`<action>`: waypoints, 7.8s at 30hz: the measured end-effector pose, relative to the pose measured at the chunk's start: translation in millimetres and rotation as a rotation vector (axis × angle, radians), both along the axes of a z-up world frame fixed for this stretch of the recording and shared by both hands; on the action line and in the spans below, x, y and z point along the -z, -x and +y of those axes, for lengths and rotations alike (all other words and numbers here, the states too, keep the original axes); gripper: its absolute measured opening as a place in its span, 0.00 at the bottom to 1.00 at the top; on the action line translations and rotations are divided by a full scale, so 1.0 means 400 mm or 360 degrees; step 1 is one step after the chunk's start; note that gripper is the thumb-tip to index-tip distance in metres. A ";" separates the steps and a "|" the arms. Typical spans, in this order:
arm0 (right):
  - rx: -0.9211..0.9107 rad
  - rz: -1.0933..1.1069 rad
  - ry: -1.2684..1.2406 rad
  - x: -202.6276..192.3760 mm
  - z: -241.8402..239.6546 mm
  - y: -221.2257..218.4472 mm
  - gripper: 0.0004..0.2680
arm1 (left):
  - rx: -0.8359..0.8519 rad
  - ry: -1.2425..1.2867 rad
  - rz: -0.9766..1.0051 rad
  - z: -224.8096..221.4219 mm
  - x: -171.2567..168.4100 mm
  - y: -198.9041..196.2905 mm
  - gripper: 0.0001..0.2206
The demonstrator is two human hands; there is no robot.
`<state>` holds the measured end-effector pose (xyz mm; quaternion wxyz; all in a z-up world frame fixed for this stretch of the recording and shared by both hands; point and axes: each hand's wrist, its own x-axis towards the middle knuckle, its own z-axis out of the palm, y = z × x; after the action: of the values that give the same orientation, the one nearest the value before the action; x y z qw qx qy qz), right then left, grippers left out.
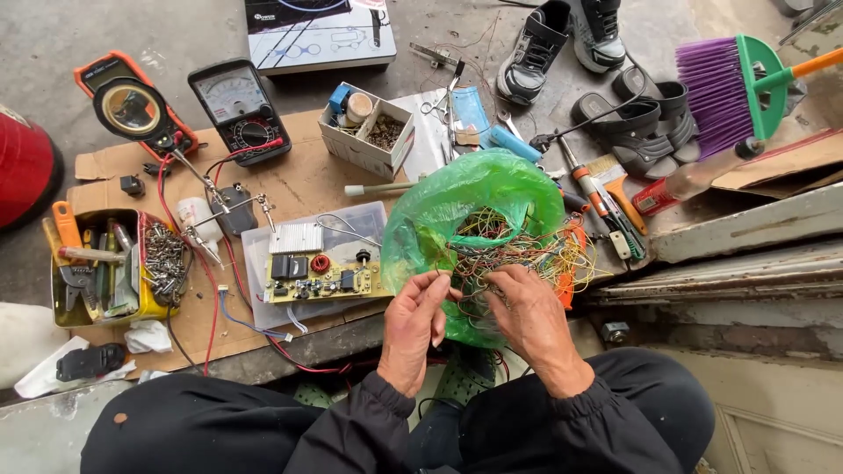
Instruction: Sorting through a bag of tangled wires and inspecting them for continuity testing in an electronics repair context.
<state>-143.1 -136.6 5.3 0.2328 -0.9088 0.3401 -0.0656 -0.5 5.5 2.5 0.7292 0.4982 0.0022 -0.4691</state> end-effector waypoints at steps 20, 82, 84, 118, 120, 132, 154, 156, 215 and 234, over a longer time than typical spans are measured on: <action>0.0558 -0.0891 -0.1224 -0.159 -0.142 -0.036 0.09 | 0.0311 0.0155 -0.1921 0.012 -0.146 0.118 0.11; 0.0037 -0.0501 0.0844 -0.022 -0.501 -0.106 0.06 | 0.1343 -0.0648 -0.2656 -0.184 0.296 -0.181 0.15; 0.0021 -0.0577 0.0814 -0.031 -0.507 -0.096 0.07 | 0.1315 -0.0686 -0.2661 -0.191 0.281 -0.174 0.13; 0.0067 -0.0859 0.0546 -0.074 -0.504 -0.111 0.07 | 0.0719 -0.0137 -0.0456 -0.263 0.175 -0.208 0.17; 0.0061 -0.0864 0.0536 -0.073 -0.504 -0.111 0.07 | 0.0720 -0.0090 -0.0388 -0.255 0.167 -0.205 0.18; 0.0048 -0.0847 0.0571 -0.077 -0.501 -0.114 0.08 | 0.0536 -0.0385 -0.0580 -0.247 0.132 -0.183 0.16; -0.0021 -0.0833 0.0595 -0.071 -0.507 -0.103 0.06 | 0.0761 -0.0545 -0.2293 -0.219 0.299 0.073 0.16; -0.0014 -0.0827 0.0588 -0.073 -0.505 -0.103 0.07 | 0.0743 -0.0486 -0.2123 -0.220 0.308 0.068 0.15; -0.0071 -0.0816 0.0736 -0.102 -0.501 -0.069 0.09 | 0.0985 -0.1132 -0.1459 -0.379 0.315 0.065 0.15; -0.0008 -0.0909 0.0719 -0.118 -0.489 -0.087 0.07 | 0.0237 -0.0532 -0.0644 -0.174 0.134 -0.101 0.09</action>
<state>-108.4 -332.0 52.4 0.1120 -0.8830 0.2362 -0.3898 40.0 -63.9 -51.1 0.5859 0.6941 -0.1027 -0.4055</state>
